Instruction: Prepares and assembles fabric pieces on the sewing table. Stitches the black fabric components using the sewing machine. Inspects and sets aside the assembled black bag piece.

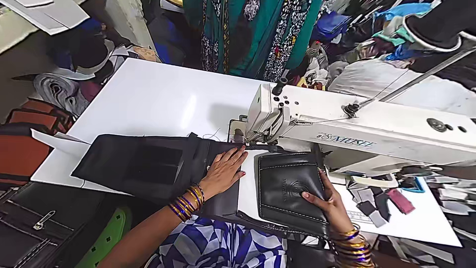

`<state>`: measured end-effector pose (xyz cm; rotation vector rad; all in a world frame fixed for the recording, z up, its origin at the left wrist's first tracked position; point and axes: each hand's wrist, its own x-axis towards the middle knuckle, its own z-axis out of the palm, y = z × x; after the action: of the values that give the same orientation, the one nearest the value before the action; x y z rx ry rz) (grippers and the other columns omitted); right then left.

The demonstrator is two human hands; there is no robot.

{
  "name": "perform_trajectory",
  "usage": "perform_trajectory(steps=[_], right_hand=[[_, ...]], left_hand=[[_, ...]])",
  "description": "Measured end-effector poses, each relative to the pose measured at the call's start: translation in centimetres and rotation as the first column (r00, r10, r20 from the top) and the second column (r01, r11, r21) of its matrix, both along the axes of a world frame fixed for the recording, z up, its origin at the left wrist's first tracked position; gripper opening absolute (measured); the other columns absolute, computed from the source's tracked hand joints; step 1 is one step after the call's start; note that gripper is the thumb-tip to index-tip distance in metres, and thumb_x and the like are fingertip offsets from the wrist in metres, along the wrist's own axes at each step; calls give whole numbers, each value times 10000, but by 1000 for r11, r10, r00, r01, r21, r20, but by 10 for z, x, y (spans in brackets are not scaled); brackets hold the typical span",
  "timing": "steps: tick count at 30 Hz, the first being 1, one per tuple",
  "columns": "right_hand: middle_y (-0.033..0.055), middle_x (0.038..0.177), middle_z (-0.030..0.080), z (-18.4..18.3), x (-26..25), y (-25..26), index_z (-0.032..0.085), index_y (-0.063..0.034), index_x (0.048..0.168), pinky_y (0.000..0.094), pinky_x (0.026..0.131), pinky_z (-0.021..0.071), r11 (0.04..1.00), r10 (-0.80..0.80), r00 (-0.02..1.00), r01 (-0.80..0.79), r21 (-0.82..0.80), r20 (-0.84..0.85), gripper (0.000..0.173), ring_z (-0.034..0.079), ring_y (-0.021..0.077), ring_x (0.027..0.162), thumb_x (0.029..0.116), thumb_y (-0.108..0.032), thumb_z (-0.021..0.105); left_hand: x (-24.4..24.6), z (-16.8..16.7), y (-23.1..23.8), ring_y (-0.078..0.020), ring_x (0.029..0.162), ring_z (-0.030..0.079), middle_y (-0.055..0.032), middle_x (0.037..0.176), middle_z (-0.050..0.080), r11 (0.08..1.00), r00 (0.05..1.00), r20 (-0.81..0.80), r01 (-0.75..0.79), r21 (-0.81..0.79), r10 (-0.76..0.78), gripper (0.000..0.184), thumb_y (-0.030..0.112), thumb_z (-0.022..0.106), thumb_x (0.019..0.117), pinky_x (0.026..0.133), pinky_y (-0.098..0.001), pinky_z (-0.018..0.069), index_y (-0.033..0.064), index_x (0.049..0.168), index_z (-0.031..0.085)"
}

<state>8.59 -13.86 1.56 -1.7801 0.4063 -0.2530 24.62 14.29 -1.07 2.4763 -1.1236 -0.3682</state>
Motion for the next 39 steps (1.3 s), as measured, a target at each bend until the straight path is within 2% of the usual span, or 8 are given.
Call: perform_trajectory(steps=[13,18,23,25,27,29,33,39], right_hand=[[169,1468,509,9,9,7,224,61,1574,134,974,494,998,-54,994,51,-36,-91,1000,590,-5,1203,718,-42,730],[186,1509,470,8,17,4,241,51,1576,144,1010,468,996,-40,994,31,-89,-99,1019,559,13,1251,714,-46,776],[212,1509,480,9,17,-3,263,41,1579,191,1055,446,980,-29,984,-7,-199,-177,992,547,64,1292,775,-212,786],[228,1366,604,19,15,-15,383,64,1519,286,999,508,907,-41,983,-38,-419,-179,811,632,142,1180,889,-340,693],[302,1155,691,32,12,-30,541,96,1389,565,841,549,684,-167,978,24,-729,-125,626,708,400,973,962,-347,655],[417,1142,633,37,6,-46,616,139,1258,749,879,440,456,-333,941,108,-884,-56,472,624,611,1043,991,-249,637],[423,1143,633,5,9,-60,685,167,1035,693,937,455,239,-492,869,199,-950,59,346,617,593,1117,1032,-145,536],[407,1117,644,-3,11,-53,691,158,1005,670,903,469,242,-504,860,228,-943,78,329,629,574,1099,1034,-127,530]], left_hand=[[12,3,-10,-317,1568,191,19,1703,247,998,999,-24,-47,32,47,565,411,361,1105,1156,-608,235,211,1629,300],[-29,22,-24,-381,1587,84,-148,1712,166,997,987,-151,-53,56,61,747,506,452,1054,1179,-743,35,83,1633,243],[-59,2,-33,-301,1600,55,-104,1725,126,997,992,-99,-78,13,79,938,662,424,988,1197,-700,-26,39,1639,163],[-54,2,-34,-294,1601,52,-90,1726,128,996,992,-97,-82,16,83,933,668,414,988,1199,-694,-23,49,1641,168],[-51,2,-34,-308,1599,52,-76,1725,138,995,992,-83,-99,13,100,931,682,408,983,1203,-687,-10,65,1642,182],[-52,0,-35,-351,1594,50,-69,1722,155,994,992,-63,-113,10,113,931,695,405,975,1208,-683,14,78,1642,199],[-54,-2,-34,-348,1593,78,-64,1718,177,994,994,-21,-105,2,105,925,704,377,980,1219,-670,39,74,1638,216],[-69,-6,-25,-346,1583,149,-72,1705,225,994,995,19,-102,-47,103,922,701,390,976,1209,-680,95,56,1623,265]])
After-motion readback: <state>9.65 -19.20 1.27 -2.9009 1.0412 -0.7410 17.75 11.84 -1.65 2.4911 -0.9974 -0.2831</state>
